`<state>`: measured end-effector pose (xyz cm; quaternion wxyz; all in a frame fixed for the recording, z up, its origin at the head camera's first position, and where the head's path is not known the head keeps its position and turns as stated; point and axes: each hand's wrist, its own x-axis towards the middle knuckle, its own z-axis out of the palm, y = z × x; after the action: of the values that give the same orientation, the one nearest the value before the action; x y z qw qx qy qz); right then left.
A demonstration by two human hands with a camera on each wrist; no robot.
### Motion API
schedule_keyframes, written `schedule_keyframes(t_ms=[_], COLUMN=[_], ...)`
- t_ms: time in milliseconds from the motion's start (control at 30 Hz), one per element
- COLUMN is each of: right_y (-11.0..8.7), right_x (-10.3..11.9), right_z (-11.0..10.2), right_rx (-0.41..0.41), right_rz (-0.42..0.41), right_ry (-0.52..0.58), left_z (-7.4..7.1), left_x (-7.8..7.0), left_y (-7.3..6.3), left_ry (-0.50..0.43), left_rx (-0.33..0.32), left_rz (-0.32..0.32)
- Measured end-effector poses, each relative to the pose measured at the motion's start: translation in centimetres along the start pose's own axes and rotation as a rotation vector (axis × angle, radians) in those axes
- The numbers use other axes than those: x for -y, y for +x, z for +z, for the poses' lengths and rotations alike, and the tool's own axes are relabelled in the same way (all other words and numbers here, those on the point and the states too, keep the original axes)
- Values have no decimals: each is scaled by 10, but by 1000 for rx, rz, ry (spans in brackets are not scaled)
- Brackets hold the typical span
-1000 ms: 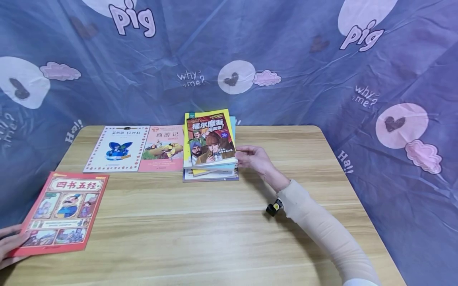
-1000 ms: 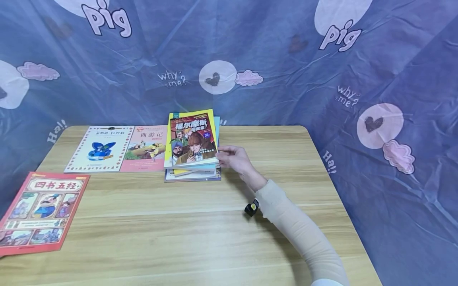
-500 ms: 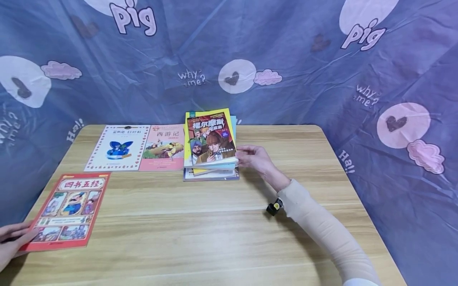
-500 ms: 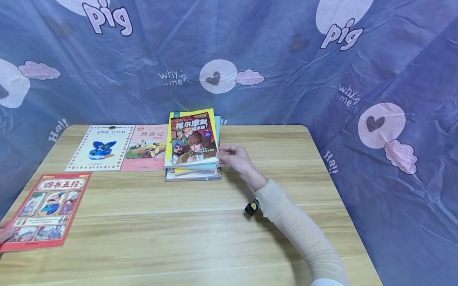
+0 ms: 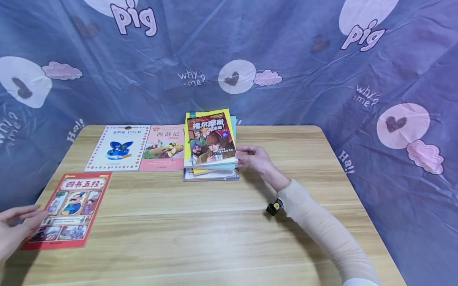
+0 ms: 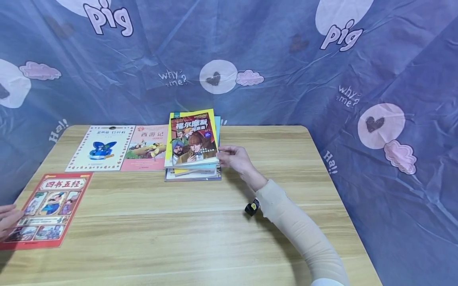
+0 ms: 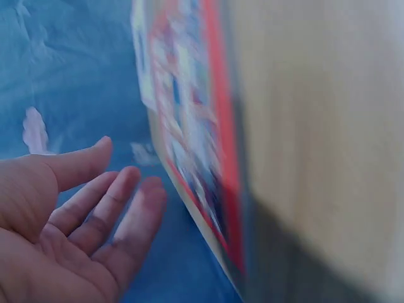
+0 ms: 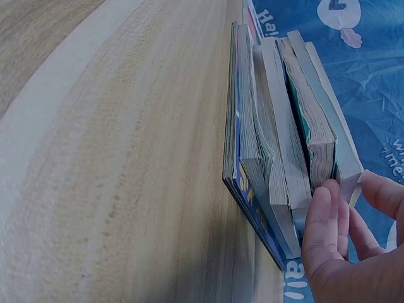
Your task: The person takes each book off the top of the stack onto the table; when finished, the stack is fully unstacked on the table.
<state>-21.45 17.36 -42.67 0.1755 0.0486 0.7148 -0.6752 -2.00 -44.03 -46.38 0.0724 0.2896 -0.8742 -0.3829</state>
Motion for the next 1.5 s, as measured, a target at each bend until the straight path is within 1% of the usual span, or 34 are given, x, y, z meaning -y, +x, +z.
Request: schedule_keyframes(t_ms=[33, 67, 100, 133, 167, 200, 267, 400, 433, 533, 600, 700, 767, 933, 1000, 1133, 1233, 1300, 1433, 1500], right_y=[0, 0, -1, -1, -1, -1, -1, -1, -1, -1, -1, -1, -1, -1, -1, -1, -1, -2, -2, -2], right_x=[0, 0, 1, 1, 1, 1, 1, 1, 1, 1, 0, 0, 0, 0, 0, 0, 1, 1, 2, 1], right_z=[0, 0, 0, 0, 0, 0, 1, 2, 2, 2, 1, 1, 0, 0, 0, -1, -1, -2, -1, -1], right_rx=[2, 4, 6, 8, 8, 9, 10, 16, 15, 12, 9, 7, 7, 9, 11, 6, 3, 5, 8, 9], right_rz=[-1, -3, -5, -8, -9, -10, -11, -9, -7, -3, -1, 3, 2, -10, -10, -2, 2, 3, 0, -4], right_ry=[3, 5, 7, 8, 8, 10, 11, 15, 14, 9, -1, -8, -6, 7, 4, -11, -21, -26, -25, -20], left_z=[1, 3, 5, 8, 11, 15, 25, 49, 56, 78, 91, 112, 125, 156, 167, 187, 200, 207, 218, 223], left_x=[-17, -34, -49, -62, -72, -83, -96, -120, -126, -143, -154, -172, -183, -207, -215, -229, -238, -243, -251, -256], left_y=[-2, -6, -8, -10, -12, -13, -14, -13, -12, -11, -12, -14, -15, -19, -19, -19, -18, -18, -17, -17], left_ry=[-9, 45, 90, 108, 108, 132, 73, -128, -183, -302, -403, -529, -568, -499, -489, -528, -552, -548, -500, -460], left_rx=[23, 37, 66, 86, 103, 116, 155, 263, 293, 356, 411, 489, 530, 558, 565, 577, 578, 576, 562, 547], left_rz=[-20, -40, -64, -52, -25, -8, 61, 121, 127, 148, 157, 155, 146, 127, 114, 124, 140, 147, 149, 160])
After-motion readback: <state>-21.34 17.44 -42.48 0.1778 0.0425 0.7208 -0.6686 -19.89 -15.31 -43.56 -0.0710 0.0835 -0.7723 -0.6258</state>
